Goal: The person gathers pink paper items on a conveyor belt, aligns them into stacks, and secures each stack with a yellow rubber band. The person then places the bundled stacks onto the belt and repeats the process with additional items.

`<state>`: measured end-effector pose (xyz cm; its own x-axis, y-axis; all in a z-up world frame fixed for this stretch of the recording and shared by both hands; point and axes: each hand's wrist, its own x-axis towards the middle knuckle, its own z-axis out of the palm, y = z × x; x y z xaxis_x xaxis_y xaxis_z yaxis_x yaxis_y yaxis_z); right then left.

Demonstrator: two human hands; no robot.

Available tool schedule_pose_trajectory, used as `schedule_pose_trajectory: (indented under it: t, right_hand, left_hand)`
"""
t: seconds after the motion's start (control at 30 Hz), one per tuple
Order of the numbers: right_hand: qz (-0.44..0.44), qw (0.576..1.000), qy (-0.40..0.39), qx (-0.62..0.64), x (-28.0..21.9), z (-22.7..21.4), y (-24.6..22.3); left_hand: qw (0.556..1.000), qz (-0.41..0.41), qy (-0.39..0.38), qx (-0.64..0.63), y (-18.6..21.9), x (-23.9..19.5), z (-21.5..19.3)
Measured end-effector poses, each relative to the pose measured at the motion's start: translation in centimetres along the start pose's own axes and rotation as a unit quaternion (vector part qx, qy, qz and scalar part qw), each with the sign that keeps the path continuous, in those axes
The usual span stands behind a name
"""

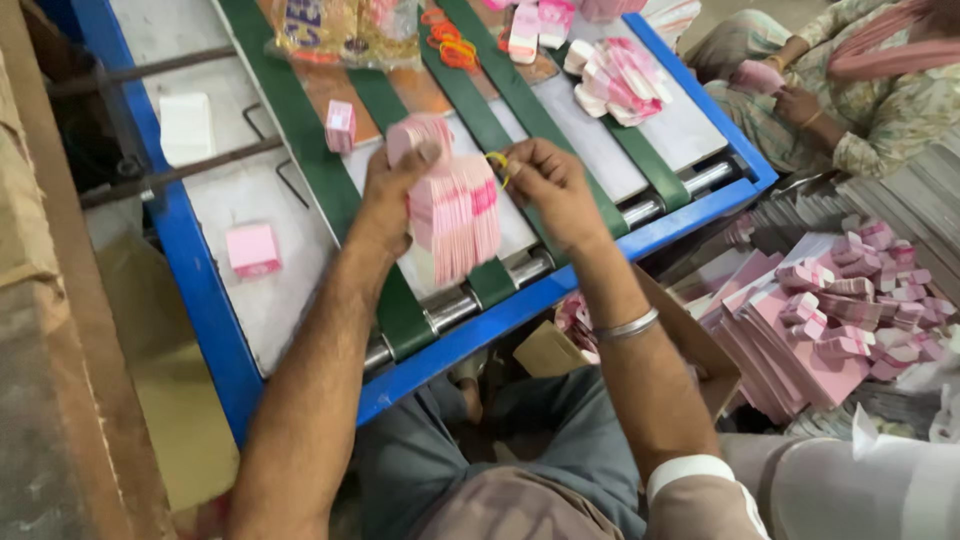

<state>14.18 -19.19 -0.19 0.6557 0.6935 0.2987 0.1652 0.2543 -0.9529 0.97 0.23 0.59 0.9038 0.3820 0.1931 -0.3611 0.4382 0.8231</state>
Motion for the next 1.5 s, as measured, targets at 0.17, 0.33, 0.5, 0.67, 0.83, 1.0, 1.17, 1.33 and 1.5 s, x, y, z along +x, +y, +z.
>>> schedule_pose_trajectory:
  t: [0.17, 0.33, 0.5, 0.67, 0.83, 1.0, 1.17, 1.33, 1.5]
  right_hand:
    - [0.049, 0.991, 0.008, 0.123, -0.5, 3.3, -1.3]
    - [0.06, 0.978, 0.01, 0.198, -1.2, 3.4, -1.2]
    - [0.056, 0.988, -0.056, 0.134, -1.6, 2.4, 1.2]
    - [0.053, 0.983, 0.077, 0.161, -2.6, 2.5, 2.6]
    - [0.112, 0.954, 0.138, 0.241, -2.0, 3.1, 2.2]
    - [0.149, 0.915, 0.103, 0.361, -1.6, 2.6, 0.6]
    - [0.082, 0.939, 0.066, 0.327, -2.2, 2.7, 1.8]
    - [0.095, 0.953, 0.027, 0.286, -2.7, 2.6, 3.0]
    - [0.089, 0.974, 0.035, 0.207, -2.7, 3.2, 3.0]
  left_hand:
    - [0.998, -0.034, -0.04, 0.027, 0.1, -1.3, 1.1]
    - [0.997, -0.037, -0.048, 0.053, -0.3, -1.0, 0.9]
    - [0.996, -0.041, -0.03, 0.073, -0.4, -0.5, 0.6]
    - [0.998, 0.013, 0.001, 0.059, 0.2, 0.0, -0.7]
    - [0.997, -0.027, 0.014, 0.068, 0.2, -0.1, -1.4]
    - [0.996, -0.052, -0.003, 0.076, -0.7, -0.3, -0.9]
    - [0.994, -0.067, -0.021, 0.082, -0.7, -0.5, 0.1]
    - [0.984, -0.126, -0.085, 0.097, -0.3, -1.5, 1.5]
    - [0.981, -0.122, -0.097, 0.118, -0.6, -1.5, 2.1]
